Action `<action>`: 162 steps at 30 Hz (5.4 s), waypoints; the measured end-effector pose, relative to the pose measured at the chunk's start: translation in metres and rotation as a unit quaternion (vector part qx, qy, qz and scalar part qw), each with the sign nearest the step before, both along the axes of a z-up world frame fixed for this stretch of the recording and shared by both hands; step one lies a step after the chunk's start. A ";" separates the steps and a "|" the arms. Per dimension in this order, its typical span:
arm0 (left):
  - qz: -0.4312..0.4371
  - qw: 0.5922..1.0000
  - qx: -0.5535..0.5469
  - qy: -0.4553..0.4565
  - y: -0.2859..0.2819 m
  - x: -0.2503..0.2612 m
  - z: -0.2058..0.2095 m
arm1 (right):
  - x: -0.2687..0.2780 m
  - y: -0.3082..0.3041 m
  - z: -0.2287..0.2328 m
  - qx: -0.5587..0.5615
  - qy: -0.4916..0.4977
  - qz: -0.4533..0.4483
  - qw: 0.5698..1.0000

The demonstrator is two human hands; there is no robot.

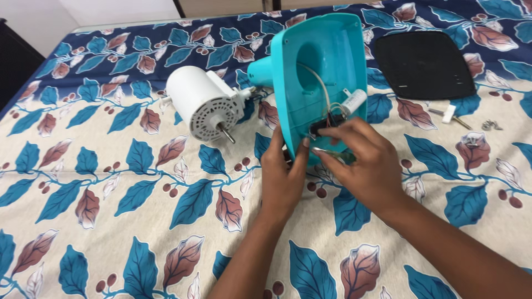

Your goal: The person uses a screwdriver to tighten screws on a small black switch mounted inside a teal plastic fan housing. They repeatedly adjust the switch and wires while holding the housing steady on a table.

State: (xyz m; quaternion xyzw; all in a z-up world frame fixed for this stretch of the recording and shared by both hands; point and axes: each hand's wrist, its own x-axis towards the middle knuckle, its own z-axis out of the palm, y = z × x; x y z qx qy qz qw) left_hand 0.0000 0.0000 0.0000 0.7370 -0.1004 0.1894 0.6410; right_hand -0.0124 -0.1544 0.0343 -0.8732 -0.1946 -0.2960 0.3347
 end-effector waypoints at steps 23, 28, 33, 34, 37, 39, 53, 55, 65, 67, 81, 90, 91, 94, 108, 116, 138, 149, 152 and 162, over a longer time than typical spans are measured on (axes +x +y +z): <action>-0.017 0.998 -0.045 0.035 -0.002 -0.003 0.003 | -0.025 -0.092 -0.013 0.069 0.040 -0.027 0.996; -0.028 0.998 -0.058 0.021 -0.004 -0.001 0.001 | -0.033 -0.191 -0.018 0.133 0.153 -0.196 0.959; -0.037 0.995 -0.077 0.046 -0.004 0.000 0.000 | -0.027 -0.233 -0.035 0.063 0.126 -0.246 0.959; -0.037 0.995 -0.079 0.050 -0.004 0.000 -0.001 | -0.027 -0.235 -0.039 0.039 0.113 -0.243 0.963; -0.037 0.994 -0.085 0.056 -0.004 0.000 -0.001 | -0.024 -0.244 -0.046 -0.031 0.074 -0.249 0.965; -0.039 0.994 -0.089 0.050 -0.005 0.001 -0.001 | -0.024 -0.250 -0.048 -0.051 0.077 -0.260 0.961; -0.033 0.994 -0.078 0.063 -0.006 0.003 -0.004 | -0.018 -0.263 -0.041 -0.046 0.205 -0.309 0.927; -0.035 0.995 -0.081 0.057 -0.006 0.004 -0.004 | -0.018 -0.262 -0.042 -0.055 0.189 -0.305 0.932; -0.048 0.991 -0.101 0.072 -0.008 0.004 -0.002 | -0.019 -0.259 -0.043 -0.073 0.203 -0.325 0.921; -0.047 0.991 -0.099 0.075 -0.008 0.004 -0.002 | -0.020 -0.258 -0.043 -0.074 0.202 -0.322 0.922; -0.052 0.986 -0.108 0.117 -0.007 0.006 -0.003 | -0.030 -0.231 -0.024 0.102 0.198 -0.231 0.947; -0.029 0.986 -0.149 0.070 -0.002 0.011 -0.005 | 0.007 -0.121 -0.026 0.193 0.333 0.011 0.923; -0.034 0.986 -0.152 0.061 -0.001 0.010 -0.005 | 0.009 -0.112 -0.028 0.215 0.330 0.015 0.919; -0.045 0.984 -0.164 0.043 -0.001 0.010 -0.006 | 0.008 -0.086 -0.033 0.321 0.261 -0.002 0.910; -0.065 0.978 -0.177 0.092 -0.003 0.012 -0.009 | 0.002 -0.065 -0.031 0.280 0.147 -0.025 0.948; -0.055 0.981 -0.156 0.105 -0.003 0.011 -0.007 | 0.008 -0.067 -0.036 0.264 0.177 -0.033 0.948; -0.036 0.989 -0.101 0.105 0.005 0.011 -0.005 | 0.001 -0.064 -0.031 0.164 0.124 -0.040 0.978; -0.048 0.982 -0.120 0.134 0.002 0.008 -0.001 | 0.004 -0.062 -0.028 0.132 0.072 -0.048 0.988; -0.058 0.980 -0.133 0.133 0.001 0.008 -0.001 | 0.001 -0.064 -0.027 0.179 0.103 -0.044 0.977; -0.067 0.984 -0.119 0.118 0.002 0.010 -0.006 | -0.005 -0.070 -0.035 0.225 0.099 -0.017 0.969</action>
